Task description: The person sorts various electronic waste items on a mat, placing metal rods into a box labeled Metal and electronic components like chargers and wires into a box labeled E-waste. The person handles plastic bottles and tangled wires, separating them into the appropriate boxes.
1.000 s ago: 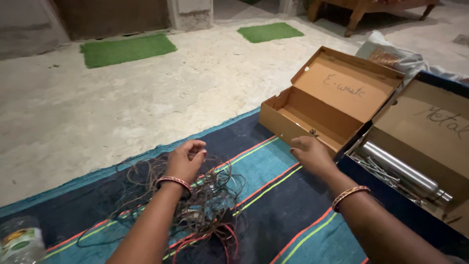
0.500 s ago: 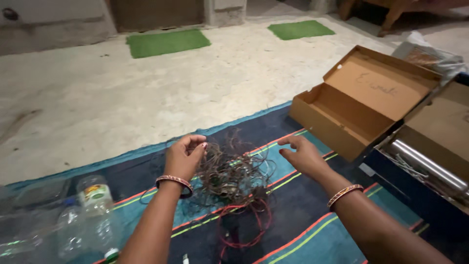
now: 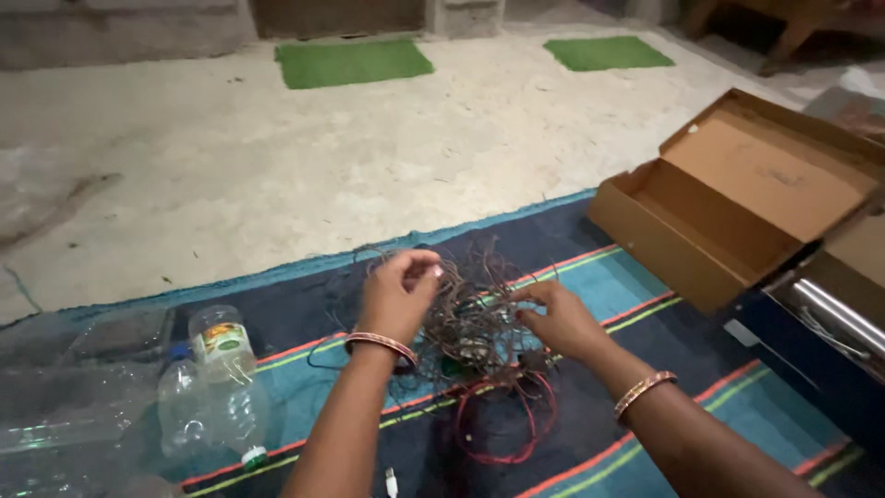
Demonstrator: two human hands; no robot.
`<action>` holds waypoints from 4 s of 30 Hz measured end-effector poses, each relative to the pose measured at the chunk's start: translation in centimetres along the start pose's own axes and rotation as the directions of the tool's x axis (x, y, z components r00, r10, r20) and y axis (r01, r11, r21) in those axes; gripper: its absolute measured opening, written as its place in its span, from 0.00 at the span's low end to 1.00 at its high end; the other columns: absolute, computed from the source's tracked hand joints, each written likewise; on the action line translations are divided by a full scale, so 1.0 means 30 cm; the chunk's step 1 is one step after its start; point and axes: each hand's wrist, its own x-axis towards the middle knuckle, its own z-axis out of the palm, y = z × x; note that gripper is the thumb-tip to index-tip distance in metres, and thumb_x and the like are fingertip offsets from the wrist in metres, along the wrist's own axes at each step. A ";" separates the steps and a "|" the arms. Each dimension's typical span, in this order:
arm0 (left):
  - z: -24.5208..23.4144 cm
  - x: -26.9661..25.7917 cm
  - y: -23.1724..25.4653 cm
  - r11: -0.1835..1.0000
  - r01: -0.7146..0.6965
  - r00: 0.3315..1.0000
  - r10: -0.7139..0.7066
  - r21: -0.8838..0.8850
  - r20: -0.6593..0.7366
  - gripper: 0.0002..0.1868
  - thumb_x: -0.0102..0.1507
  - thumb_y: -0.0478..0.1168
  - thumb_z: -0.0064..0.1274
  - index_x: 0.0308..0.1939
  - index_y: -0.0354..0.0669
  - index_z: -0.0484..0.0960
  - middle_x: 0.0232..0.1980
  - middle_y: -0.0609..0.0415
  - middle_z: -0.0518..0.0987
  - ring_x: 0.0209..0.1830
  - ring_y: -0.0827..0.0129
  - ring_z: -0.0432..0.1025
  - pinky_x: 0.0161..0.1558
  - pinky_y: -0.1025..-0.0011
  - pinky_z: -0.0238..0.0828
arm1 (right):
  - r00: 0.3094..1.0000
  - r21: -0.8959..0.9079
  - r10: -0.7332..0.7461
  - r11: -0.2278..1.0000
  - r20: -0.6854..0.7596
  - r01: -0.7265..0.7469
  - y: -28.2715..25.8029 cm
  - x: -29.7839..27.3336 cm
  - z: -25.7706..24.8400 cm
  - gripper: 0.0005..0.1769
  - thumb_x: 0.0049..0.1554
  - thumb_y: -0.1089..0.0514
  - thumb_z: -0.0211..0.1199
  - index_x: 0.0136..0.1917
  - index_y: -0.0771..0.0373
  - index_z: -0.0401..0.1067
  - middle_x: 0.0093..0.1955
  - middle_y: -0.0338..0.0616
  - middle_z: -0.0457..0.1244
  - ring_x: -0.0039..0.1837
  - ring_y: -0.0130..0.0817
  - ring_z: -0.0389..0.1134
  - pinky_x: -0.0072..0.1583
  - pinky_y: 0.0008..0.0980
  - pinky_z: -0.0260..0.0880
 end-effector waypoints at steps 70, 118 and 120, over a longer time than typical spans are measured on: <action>0.063 0.004 0.001 0.990 0.130 0.989 -0.134 0.055 0.069 0.14 0.62 0.35 0.55 0.53 0.40 0.84 0.46 0.48 0.87 0.44 0.68 0.83 0.48 0.71 0.77 | 0.969 -0.346 0.112 0.938 0.220 -0.029 0.415 -0.032 0.241 0.34 0.48 0.54 0.72 0.68 0.55 0.69 0.53 0.50 0.70 0.55 0.47 0.72 0.55 0.41 0.72; 0.114 -0.005 0.104 0.408 0.495 0.826 -0.494 -0.767 0.271 0.17 0.62 0.43 0.62 0.46 0.33 0.77 0.40 0.47 0.84 0.35 0.63 0.79 0.36 0.67 0.77 | 0.989 0.433 0.095 0.891 0.117 -0.137 -0.255 -0.204 -0.269 0.22 0.63 0.45 0.55 0.62 0.60 0.76 0.33 0.28 0.57 0.33 0.16 0.54 0.35 0.19 0.52; 0.120 -0.007 0.099 0.185 0.536 0.799 -0.427 -0.824 0.423 0.18 0.63 0.45 0.60 0.47 0.32 0.78 0.43 0.45 0.84 0.40 0.62 0.80 0.41 0.68 0.79 | 0.989 0.498 0.116 0.855 0.087 -0.144 -0.251 -0.178 -0.244 0.23 0.64 0.44 0.53 0.60 0.61 0.76 0.31 0.30 0.56 0.31 0.18 0.53 0.33 0.21 0.52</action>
